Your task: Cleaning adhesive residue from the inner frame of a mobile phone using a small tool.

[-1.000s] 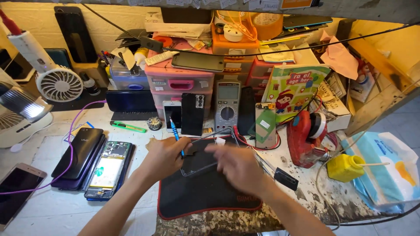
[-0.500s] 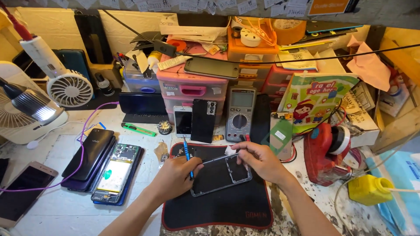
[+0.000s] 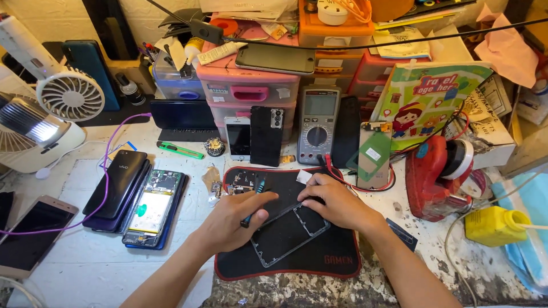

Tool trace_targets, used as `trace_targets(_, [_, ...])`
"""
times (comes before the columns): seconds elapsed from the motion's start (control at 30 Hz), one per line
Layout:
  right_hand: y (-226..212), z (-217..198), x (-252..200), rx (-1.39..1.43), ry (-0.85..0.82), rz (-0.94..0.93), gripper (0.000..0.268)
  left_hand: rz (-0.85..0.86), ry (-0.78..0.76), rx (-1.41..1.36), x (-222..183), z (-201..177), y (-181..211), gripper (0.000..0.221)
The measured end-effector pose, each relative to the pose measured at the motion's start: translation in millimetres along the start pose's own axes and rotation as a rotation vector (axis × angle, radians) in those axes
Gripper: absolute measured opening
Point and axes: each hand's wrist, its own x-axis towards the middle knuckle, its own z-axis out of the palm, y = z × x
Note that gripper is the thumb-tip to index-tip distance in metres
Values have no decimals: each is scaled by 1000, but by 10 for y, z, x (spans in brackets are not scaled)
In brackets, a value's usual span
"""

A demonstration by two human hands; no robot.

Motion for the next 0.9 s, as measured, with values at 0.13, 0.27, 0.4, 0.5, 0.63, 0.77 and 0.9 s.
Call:
trace_targets(0.13, [46, -41, 26, 6, -46, -39, 25, -53, 21, -91, 3, 117, 45, 49])
trace_targets(0.27, [130, -7, 51, 14, -10, -88, 20, -114, 73, -215, 22, 226, 18, 54])
trace_targets(0.4, [84, -22, 44, 22, -49, -1, 22, -62, 86, -143, 66, 275, 91, 23])
trace_targets(0.5, [102, -10, 51, 24, -10, -73, 20, -6, 79, -139, 34, 341, 60, 20])
trace_targets(0.63, [133, 14, 50, 33, -9, -70, 21, 25, 60, -140, -17, 410, -9, 16])
trace_targets(0.77, [75, -6, 32, 30, -28, -17, 21, 27, 46, -153, -46, 417, -49, 13])
trace_targets(0.9, [87, 1, 26, 41, -1, -49, 19, 25, 43, -180, -39, 397, -9, 11])
